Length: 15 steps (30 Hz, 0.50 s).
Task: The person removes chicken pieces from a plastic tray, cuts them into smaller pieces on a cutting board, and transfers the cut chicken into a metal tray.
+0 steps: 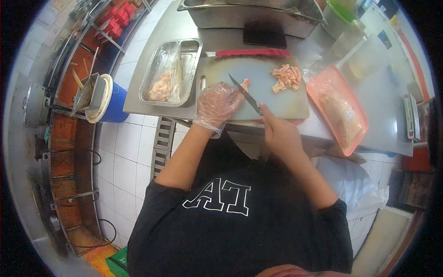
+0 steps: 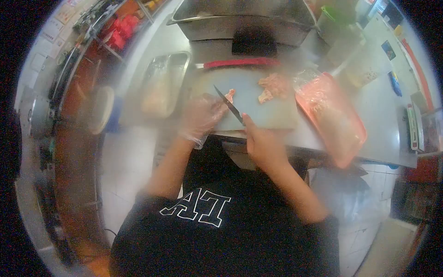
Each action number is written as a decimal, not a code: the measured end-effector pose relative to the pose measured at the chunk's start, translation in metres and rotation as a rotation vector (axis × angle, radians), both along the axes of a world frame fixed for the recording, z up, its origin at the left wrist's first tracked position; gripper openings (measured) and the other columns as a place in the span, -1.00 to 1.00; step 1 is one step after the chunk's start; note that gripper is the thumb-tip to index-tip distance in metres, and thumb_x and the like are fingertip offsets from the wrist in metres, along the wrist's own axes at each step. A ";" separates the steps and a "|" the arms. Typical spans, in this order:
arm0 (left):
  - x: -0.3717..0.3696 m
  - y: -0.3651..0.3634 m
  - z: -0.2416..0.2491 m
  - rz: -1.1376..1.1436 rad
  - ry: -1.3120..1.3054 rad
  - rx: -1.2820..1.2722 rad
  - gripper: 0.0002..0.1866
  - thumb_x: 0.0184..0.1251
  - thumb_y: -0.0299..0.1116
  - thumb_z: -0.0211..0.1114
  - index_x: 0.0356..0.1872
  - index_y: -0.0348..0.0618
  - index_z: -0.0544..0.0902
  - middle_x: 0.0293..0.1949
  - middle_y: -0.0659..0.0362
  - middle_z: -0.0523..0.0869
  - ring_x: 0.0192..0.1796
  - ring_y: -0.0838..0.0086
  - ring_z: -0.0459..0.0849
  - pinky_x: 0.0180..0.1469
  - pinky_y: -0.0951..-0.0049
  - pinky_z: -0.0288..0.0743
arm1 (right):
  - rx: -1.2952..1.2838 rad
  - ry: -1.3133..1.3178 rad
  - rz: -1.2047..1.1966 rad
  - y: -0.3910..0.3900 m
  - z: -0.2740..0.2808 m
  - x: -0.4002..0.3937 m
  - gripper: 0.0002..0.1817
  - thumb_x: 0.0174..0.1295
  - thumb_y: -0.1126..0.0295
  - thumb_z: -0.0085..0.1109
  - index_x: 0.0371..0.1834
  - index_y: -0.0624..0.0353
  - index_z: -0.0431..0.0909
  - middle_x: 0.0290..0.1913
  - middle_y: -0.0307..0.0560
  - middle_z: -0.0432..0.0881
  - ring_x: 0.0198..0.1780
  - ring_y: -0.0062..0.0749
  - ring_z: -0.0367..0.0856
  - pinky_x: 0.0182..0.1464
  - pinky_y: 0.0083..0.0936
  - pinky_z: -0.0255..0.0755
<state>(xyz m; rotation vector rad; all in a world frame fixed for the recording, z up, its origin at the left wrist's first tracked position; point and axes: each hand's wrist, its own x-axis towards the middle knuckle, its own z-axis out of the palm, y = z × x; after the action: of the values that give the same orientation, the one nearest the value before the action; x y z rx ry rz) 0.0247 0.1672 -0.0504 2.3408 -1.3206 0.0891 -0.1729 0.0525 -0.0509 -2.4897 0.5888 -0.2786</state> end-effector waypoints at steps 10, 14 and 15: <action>0.010 0.002 -0.019 -0.098 0.167 -0.115 -0.71 0.43 -0.13 0.32 -0.12 -0.10 0.84 -0.17 -0.03 0.79 -0.12 0.04 0.76 -0.03 0.11 0.59 | -0.003 0.092 0.027 -0.004 0.008 0.009 -0.56 0.53 0.35 0.03 0.44 0.05 0.50 -0.18 0.34 0.74 -0.13 0.24 0.74 -0.06 0.00 0.56; -0.001 -0.002 -0.014 -0.043 0.113 -0.111 -0.82 0.34 -0.26 0.37 -0.26 -0.11 0.83 -0.22 0.03 0.80 -0.15 0.06 0.76 -0.05 0.09 0.63 | 0.064 0.018 0.039 -0.009 0.000 -0.011 -0.55 0.53 0.35 0.02 0.46 0.05 0.47 -0.18 0.38 0.72 -0.13 0.27 0.73 -0.06 0.03 0.54; -0.001 -0.001 -0.013 -0.034 0.088 -0.108 -0.84 0.34 -0.29 0.36 -0.27 -0.11 0.82 -0.22 0.03 0.80 -0.14 0.05 0.76 -0.05 0.08 0.63 | 0.083 -0.001 0.044 -0.009 0.001 -0.021 -0.56 0.53 0.35 0.01 0.45 0.04 0.47 -0.17 0.36 0.73 -0.12 0.27 0.73 -0.06 0.03 0.54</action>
<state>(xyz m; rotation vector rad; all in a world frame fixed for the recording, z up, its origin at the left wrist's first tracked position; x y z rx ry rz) 0.0238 0.1666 -0.0638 2.2060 -1.2800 0.0456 -0.1936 0.0438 -0.0495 -2.4196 0.5341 -0.2337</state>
